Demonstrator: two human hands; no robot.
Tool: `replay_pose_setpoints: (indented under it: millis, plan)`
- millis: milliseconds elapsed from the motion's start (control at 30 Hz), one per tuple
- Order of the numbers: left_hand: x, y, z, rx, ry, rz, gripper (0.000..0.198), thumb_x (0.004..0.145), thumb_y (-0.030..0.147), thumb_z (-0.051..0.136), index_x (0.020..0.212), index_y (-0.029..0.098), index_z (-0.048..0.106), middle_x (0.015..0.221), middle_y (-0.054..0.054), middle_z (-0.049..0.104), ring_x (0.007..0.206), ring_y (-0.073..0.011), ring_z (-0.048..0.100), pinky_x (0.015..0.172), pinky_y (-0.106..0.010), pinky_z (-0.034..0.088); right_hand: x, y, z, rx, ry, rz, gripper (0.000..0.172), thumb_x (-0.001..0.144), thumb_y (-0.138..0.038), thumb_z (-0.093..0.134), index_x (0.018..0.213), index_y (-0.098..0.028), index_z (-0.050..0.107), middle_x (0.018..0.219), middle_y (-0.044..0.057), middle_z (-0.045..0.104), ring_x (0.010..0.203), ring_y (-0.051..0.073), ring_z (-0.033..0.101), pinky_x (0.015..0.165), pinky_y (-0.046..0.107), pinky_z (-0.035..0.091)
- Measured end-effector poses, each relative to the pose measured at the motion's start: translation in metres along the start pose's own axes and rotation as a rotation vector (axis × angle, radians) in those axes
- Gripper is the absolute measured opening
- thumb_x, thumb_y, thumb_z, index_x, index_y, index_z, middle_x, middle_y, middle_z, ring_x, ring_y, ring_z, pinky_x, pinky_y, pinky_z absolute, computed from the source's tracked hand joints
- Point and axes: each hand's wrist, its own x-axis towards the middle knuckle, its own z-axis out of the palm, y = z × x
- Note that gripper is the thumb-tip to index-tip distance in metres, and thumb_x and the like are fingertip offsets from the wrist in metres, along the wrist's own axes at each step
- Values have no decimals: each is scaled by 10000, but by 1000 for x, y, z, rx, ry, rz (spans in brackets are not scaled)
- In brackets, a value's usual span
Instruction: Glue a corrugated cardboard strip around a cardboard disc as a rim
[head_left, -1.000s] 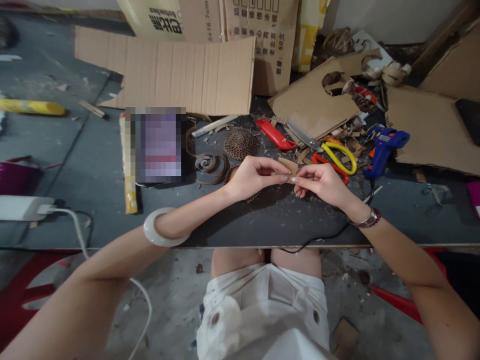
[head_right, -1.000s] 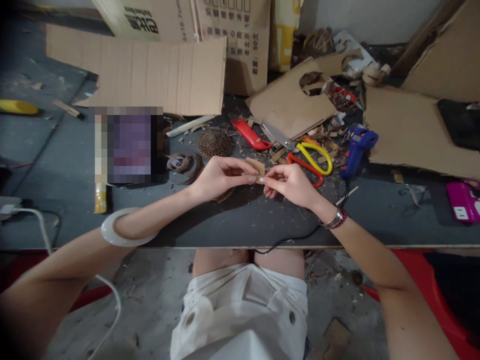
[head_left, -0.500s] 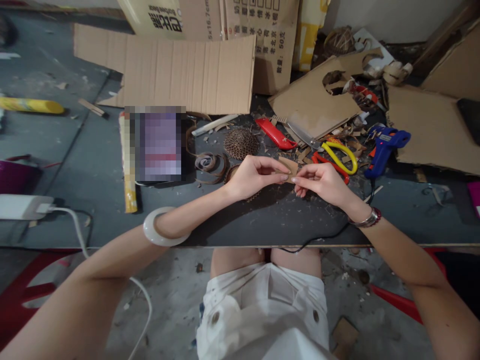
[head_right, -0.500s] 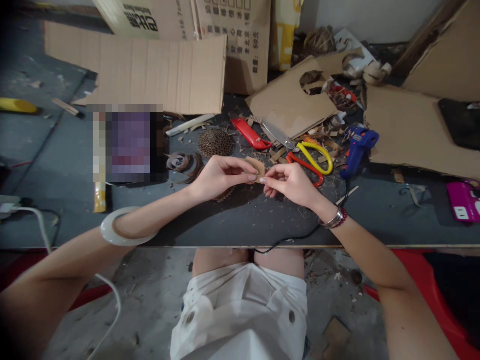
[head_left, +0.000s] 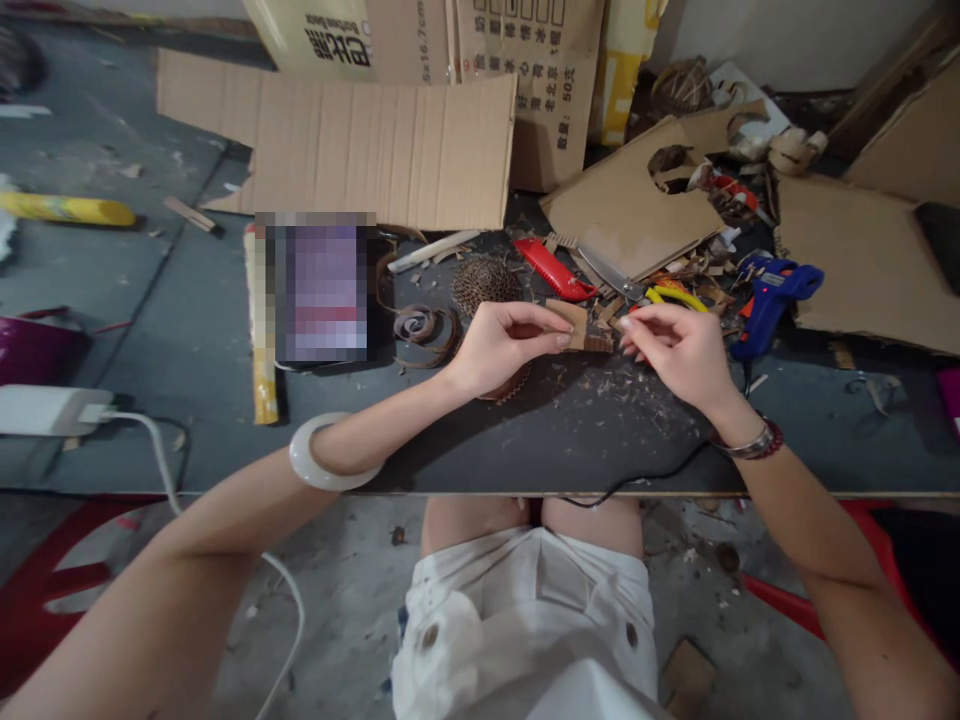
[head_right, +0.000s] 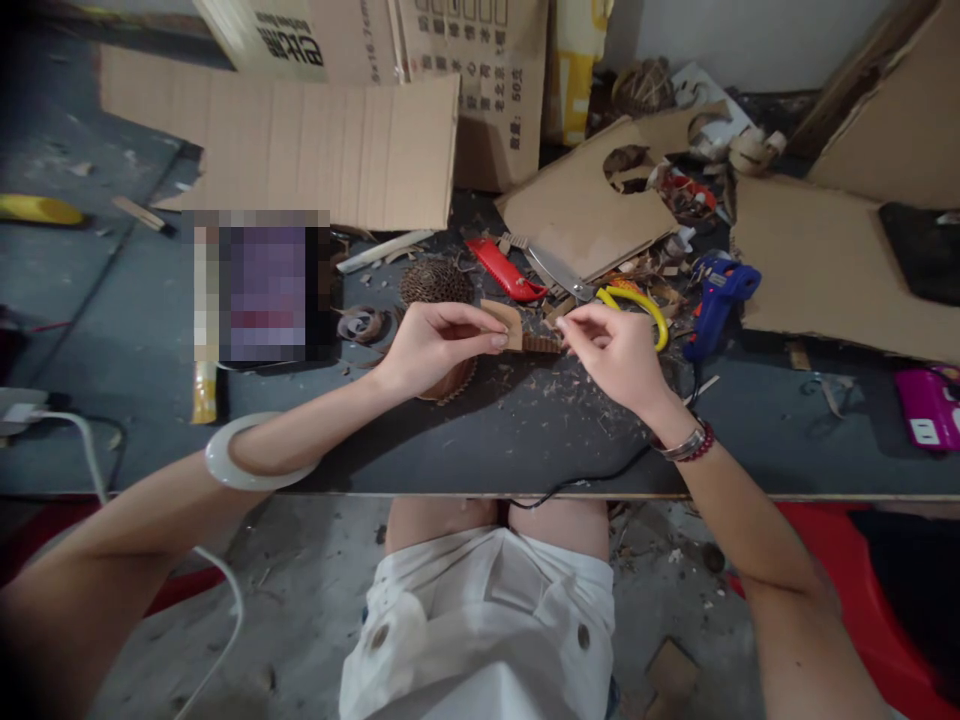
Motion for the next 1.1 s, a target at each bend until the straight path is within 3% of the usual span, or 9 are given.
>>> replay_pose_setpoints:
  millis: [67, 167, 267, 367, 567, 767, 933, 1000, 1100]
  plan:
    - [2, 1, -2, 15, 37, 17, 198, 646, 262, 815, 784, 136, 749, 805, -60, 752, 715, -145, 694, 749, -278, 583, 2, 3, -7, -278, 156, -135, 134, 859, -311, 567, 861, -207, 652, 846, 67, 698, 758, 210, 648, 705, 379, 534]
    - [5, 3, -4, 27, 96, 40, 198, 639, 265, 817, 775, 138, 749, 793, -54, 747, 725, -149, 690, 747, -276, 580, 4, 10, -11, -628, 190, -208, 201, 823, -201, 533, 1010, -174, 602, 1054, 133, 653, 1014, 289, 589, 857, 448, 498]
    - [8, 2, -7, 10, 146, 55, 223, 625, 282, 824, 773, 136, 744, 766, -48, 738, 699, -146, 682, 723, -276, 580, 4, 17, -11, -787, 174, -164, 339, 773, -192, 555, 1106, -127, 538, 1149, 194, 584, 1117, 344, 520, 902, 495, 473]
    - [10, -1, -8, -8, 170, 70, 243, 623, 299, 824, 779, 135, 738, 749, -44, 732, 663, -136, 674, 693, -272, 578, 6, 24, -12, -806, 159, -140, 368, 755, -211, 564, 1110, -119, 528, 1110, 190, 592, 1077, 339, 545, 912, 497, 472]
    - [13, -5, -12, -10, 178, 94, 238, 642, 306, 813, 781, 134, 727, 781, -50, 736, 670, -135, 678, 686, -265, 577, 13, 30, -17, -734, 121, -58, 412, 676, -242, 647, 1063, -121, 574, 999, 155, 642, 948, 300, 620, 844, 449, 518]
    - [17, -3, -18, 1, 227, 95, 246, 647, 300, 812, 790, 133, 701, 819, -53, 730, 764, -154, 694, 756, -278, 574, 11, 27, -16, -667, 340, -145, 454, 657, -314, 705, 1061, -172, 554, 967, 107, 669, 851, 253, 639, 768, 413, 534]
    - [21, -4, -21, -44, 261, 88, 290, 651, 268, 799, 890, 148, 686, 775, -25, 714, 744, -148, 692, 762, -291, 585, 10, 17, -20, -329, 458, -118, 408, 678, -483, 731, 939, -211, 574, 815, 56, 660, 689, 191, 611, 614, 348, 519]
    - [22, -5, -22, -65, 265, 90, 312, 653, 249, 791, 926, 154, 676, 764, -15, 711, 741, -147, 694, 765, -298, 591, 11, 11, -22, -105, 370, -22, 380, 663, -491, 750, 861, -214, 580, 732, 33, 636, 603, 157, 573, 537, 311, 479]
    - [23, -7, -24, -122, 255, 78, 326, 660, 240, 783, 953, 155, 667, 764, -11, 711, 745, -141, 698, 785, -300, 596, 10, 4, -26, 218, 48, 157, 357, 733, -553, 677, 800, -215, 584, 646, 9, 605, 458, 103, 478, 413, 268, 361]
